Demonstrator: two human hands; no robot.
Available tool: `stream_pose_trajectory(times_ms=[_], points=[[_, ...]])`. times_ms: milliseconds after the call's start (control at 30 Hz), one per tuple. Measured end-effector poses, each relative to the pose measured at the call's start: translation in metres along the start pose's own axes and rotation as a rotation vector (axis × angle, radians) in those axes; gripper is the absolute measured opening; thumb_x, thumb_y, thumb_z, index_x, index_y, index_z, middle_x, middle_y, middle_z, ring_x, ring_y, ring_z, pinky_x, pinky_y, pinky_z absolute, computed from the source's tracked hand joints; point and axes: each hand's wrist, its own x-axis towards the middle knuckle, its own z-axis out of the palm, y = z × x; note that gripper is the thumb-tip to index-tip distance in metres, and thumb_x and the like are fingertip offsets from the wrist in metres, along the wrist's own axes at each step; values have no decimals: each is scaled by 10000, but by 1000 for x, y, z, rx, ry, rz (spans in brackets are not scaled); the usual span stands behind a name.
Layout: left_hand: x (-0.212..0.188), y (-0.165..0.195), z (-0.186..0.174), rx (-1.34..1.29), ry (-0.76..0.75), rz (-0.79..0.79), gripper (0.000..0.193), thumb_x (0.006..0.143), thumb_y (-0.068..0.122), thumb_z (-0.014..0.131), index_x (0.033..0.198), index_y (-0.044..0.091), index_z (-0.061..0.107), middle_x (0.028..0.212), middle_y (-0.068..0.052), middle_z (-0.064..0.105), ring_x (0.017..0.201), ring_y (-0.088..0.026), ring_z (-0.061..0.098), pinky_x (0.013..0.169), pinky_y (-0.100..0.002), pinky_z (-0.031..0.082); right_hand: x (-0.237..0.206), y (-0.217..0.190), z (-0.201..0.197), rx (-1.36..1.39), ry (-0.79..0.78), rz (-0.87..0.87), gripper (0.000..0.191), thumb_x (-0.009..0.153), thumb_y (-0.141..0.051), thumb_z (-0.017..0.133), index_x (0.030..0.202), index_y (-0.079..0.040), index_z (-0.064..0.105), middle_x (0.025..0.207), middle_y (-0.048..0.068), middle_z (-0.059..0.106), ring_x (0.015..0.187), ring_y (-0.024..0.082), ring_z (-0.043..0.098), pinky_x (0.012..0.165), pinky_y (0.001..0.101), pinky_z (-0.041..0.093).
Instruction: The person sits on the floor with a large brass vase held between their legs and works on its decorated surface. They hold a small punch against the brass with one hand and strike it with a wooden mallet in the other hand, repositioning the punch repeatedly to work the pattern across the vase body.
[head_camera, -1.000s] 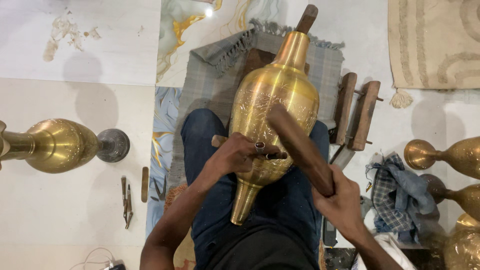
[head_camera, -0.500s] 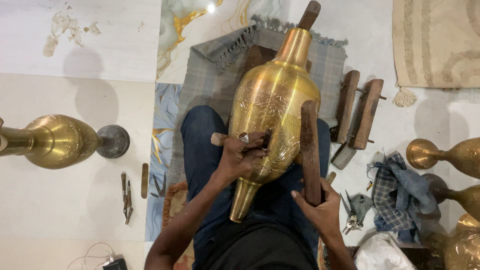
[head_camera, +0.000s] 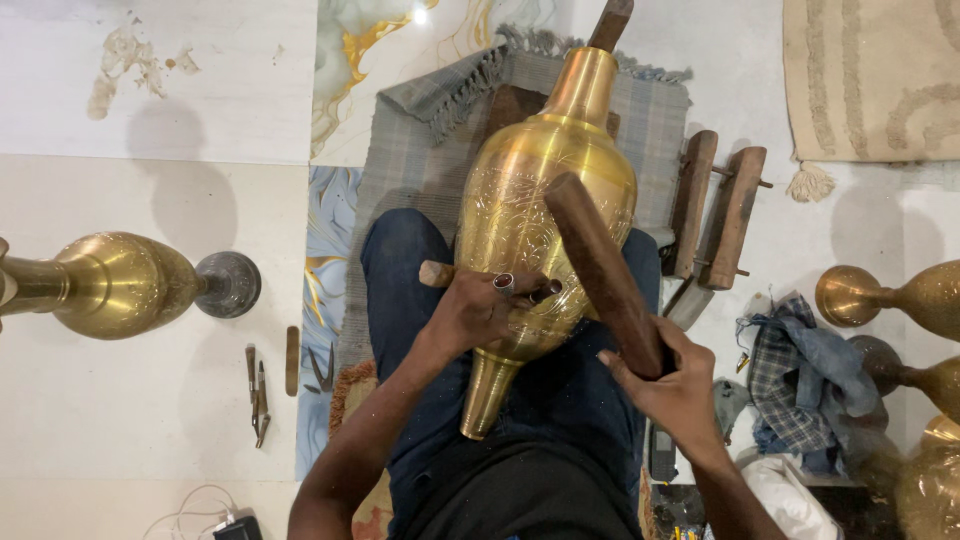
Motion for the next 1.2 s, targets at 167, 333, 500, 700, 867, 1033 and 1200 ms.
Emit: stream_pose_trajectory(times_ms=[167, 333, 500, 700, 867, 1033, 1200], points=[[0, -7, 1, -151, -15, 27, 572, 787, -137, 632, 1333, 34, 638, 1105, -170, 768, 929, -257, 789, 820, -316, 653, 23, -27, -26, -225, -187, -23, 357, 718, -101, 793, 1028, -8, 643, 708, 152, 680, 641, 259, 670, 555, 368, 494], [-2, -13, 2, -89, -22, 13, 578, 736, -160, 653, 1276, 44, 677, 1011, -130, 781, 913, -229, 797, 809, -314, 652, 38, -46, -33, -321, -165, -114, 411, 664, -107, 727, 1053, -47, 606, 740, 189, 677, 642, 377, 672, 568, 435, 503], [-8, -23, 7, -45, -62, -20, 538, 731, -154, 651, 1232, 38, 687, 1016, -132, 783, 899, -223, 786, 815, -317, 644, 43, -60, -27, -448, -251, -88, 395, 659, -96, 732, 1037, -71, 617, 753, 171, 674, 642, 361, 667, 570, 457, 465], [-10, -32, 8, 46, -94, -28, 430, 769, -95, 717, 1141, 119, 727, 894, -87, 779, 753, -167, 783, 847, -282, 667, 45, -63, -23, -525, -299, -128, 412, 634, -78, 747, 1015, -45, 593, 695, 159, 620, 595, 349, 608, 544, 460, 417], [-1, -20, 2, 40, -51, 22, 624, 692, -178, 620, 1245, 97, 706, 995, -111, 792, 880, -254, 791, 795, -314, 652, 44, -52, -22, -419, -273, -72, 327, 708, -101, 744, 979, -59, 565, 692, 154, 623, 608, 354, 619, 559, 462, 440], [5, -7, -7, -109, -89, 46, 687, 661, -170, 613, 1311, 50, 654, 1054, -150, 765, 913, -278, 784, 808, -330, 647, 46, -51, -25, -324, -281, -9, 352, 697, -107, 708, 1019, -61, 573, 720, 165, 658, 578, 329, 674, 550, 455, 500], [5, -8, -9, -34, -102, 27, 634, 686, -181, 610, 1269, 51, 697, 963, -148, 771, 828, -266, 778, 718, -336, 627, 39, -54, -25, -220, -178, -37, 381, 699, -138, 676, 1063, -61, 590, 752, 181, 689, 584, 346, 708, 541, 466, 512]])
